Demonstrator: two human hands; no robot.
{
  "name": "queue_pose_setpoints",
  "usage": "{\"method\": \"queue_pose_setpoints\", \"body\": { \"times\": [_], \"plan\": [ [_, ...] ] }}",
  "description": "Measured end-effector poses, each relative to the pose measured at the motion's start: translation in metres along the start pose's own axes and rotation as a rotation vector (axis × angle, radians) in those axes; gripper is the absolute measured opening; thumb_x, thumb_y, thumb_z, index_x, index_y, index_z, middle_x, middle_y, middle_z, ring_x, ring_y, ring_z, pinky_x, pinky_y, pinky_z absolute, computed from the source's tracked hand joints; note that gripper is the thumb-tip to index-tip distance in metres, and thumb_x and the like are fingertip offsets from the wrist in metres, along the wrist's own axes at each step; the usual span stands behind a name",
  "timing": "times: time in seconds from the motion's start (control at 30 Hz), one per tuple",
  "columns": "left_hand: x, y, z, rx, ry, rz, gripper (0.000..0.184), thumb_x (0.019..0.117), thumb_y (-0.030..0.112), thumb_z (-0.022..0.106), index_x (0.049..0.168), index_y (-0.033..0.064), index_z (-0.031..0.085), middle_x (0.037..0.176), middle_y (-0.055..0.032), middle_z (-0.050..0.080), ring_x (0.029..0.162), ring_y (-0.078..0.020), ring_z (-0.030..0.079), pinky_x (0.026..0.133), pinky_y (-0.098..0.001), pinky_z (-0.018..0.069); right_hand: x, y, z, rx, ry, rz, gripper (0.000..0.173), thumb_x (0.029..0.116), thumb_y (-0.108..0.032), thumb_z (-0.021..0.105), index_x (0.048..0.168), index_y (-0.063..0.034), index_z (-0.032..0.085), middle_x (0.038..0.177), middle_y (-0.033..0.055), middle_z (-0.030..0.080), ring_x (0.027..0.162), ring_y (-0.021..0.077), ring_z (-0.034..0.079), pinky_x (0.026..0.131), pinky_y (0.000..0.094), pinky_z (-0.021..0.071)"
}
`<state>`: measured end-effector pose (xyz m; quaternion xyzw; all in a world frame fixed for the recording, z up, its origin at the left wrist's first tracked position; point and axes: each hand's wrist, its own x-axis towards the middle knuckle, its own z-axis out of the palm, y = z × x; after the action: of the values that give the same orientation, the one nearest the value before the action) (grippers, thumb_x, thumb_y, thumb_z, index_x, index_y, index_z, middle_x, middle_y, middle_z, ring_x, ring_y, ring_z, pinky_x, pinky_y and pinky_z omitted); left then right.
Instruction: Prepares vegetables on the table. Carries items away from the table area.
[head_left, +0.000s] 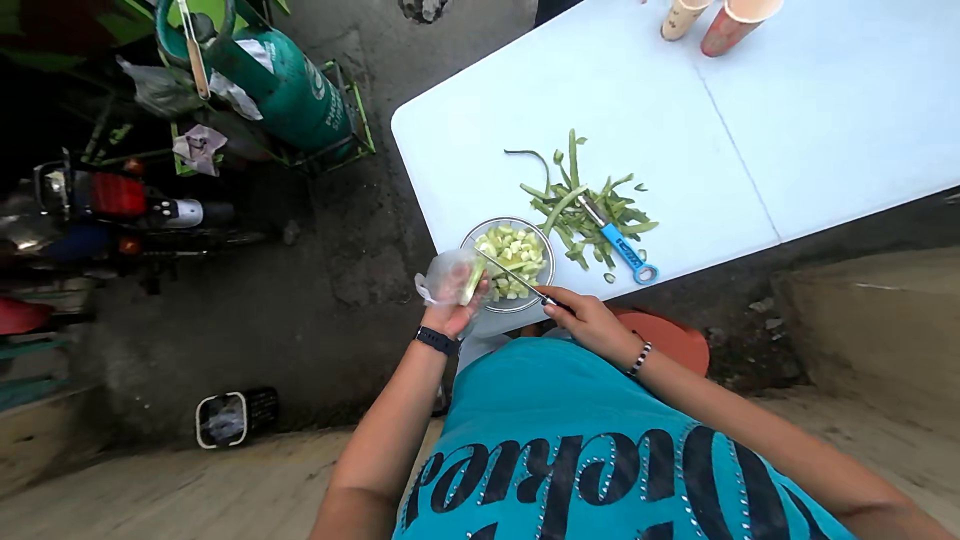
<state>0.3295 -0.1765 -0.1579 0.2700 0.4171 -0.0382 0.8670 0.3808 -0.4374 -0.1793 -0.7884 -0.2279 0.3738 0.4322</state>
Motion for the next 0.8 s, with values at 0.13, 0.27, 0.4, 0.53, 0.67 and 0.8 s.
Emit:
{"method": "queue_pose_setpoints", "body": {
  "times": [0.13, 0.27, 0.4, 0.53, 0.67, 0.8],
  "plan": [
    [0.001, -0.003, -0.003, -0.006, -0.024, 0.094, 0.013, 0.0993, 0.009, 0.063, 0.112, 0.0074, 0.062, 0.092, -0.0095, 0.068, 0.07, -0.0153, 0.067, 0.06, -0.0271, 0.0599, -0.004, -0.003, -0.001, -0.016, 0.019, -0.074, 0.046, 0.1087, -0.041, 0.044, 0.146, -0.0187, 0.057, 0.093, 0.0092, 0.07, 0.077, 0.0186, 0.065, 0.077, 0.0435, 0.0547],
    [0.002, -0.005, 0.0, 0.058, -0.025, 0.143, 0.013, 0.0997, 0.018, 0.064, 0.111, 0.0111, 0.061, 0.084, -0.0046, 0.065, 0.062, -0.0102, 0.061, 0.053, -0.0232, 0.0546, -0.007, -0.006, -0.002, -0.037, 0.025, -0.098, 0.045, 0.1088, -0.041, 0.043, 0.147, -0.0204, 0.057, 0.097, 0.0111, 0.071, 0.081, 0.0214, 0.066, 0.08, 0.0468, 0.055],
    [0.001, -0.008, 0.002, 0.023, 0.0, 0.128, 0.011, 0.1036, 0.018, 0.057, 0.108, 0.0097, 0.061, 0.082, -0.0055, 0.064, 0.06, -0.0108, 0.06, 0.052, -0.0231, 0.0535, -0.009, -0.007, -0.003, -0.068, 0.025, -0.123, 0.046, 0.109, -0.041, 0.043, 0.147, -0.0204, 0.057, 0.101, 0.0111, 0.072, 0.082, 0.0217, 0.067, 0.08, 0.0468, 0.0552],
    [-0.001, -0.009, 0.005, 0.049, 0.046, 0.118, 0.016, 0.1042, 0.016, 0.055, 0.115, 0.0068, 0.061, 0.092, -0.0108, 0.068, 0.061, -0.0124, 0.062, 0.05, -0.0235, 0.0529, -0.01, -0.004, -0.003, -0.091, 0.008, -0.102, 0.046, 0.1093, -0.041, 0.041, 0.149, -0.022, 0.055, 0.103, 0.0109, 0.072, 0.085, 0.022, 0.068, 0.082, 0.0475, 0.0552],
    [0.0, -0.01, 0.004, 0.053, 0.058, 0.104, 0.014, 0.1041, 0.015, 0.055, 0.114, 0.0061, 0.061, 0.087, -0.0099, 0.067, 0.059, -0.0124, 0.062, 0.049, -0.0237, 0.0536, -0.011, -0.004, -0.003, -0.109, 0.011, -0.094, 0.046, 0.1093, -0.041, 0.041, 0.148, -0.0217, 0.056, 0.102, 0.011, 0.071, 0.084, 0.0229, 0.067, 0.082, 0.0482, 0.0548],
    [-0.002, -0.009, 0.005, 0.048, 0.051, 0.07, 0.013, 0.1037, 0.014, 0.056, 0.112, 0.0053, 0.061, 0.082, -0.0092, 0.065, 0.057, -0.0119, 0.061, 0.048, -0.0225, 0.0527, -0.011, -0.003, -0.002, -0.129, -0.001, -0.085, 0.045, 0.1094, -0.039, 0.041, 0.148, -0.0216, 0.056, 0.103, 0.0115, 0.072, 0.085, 0.0242, 0.068, 0.082, 0.0495, 0.0547]
  ]
}}
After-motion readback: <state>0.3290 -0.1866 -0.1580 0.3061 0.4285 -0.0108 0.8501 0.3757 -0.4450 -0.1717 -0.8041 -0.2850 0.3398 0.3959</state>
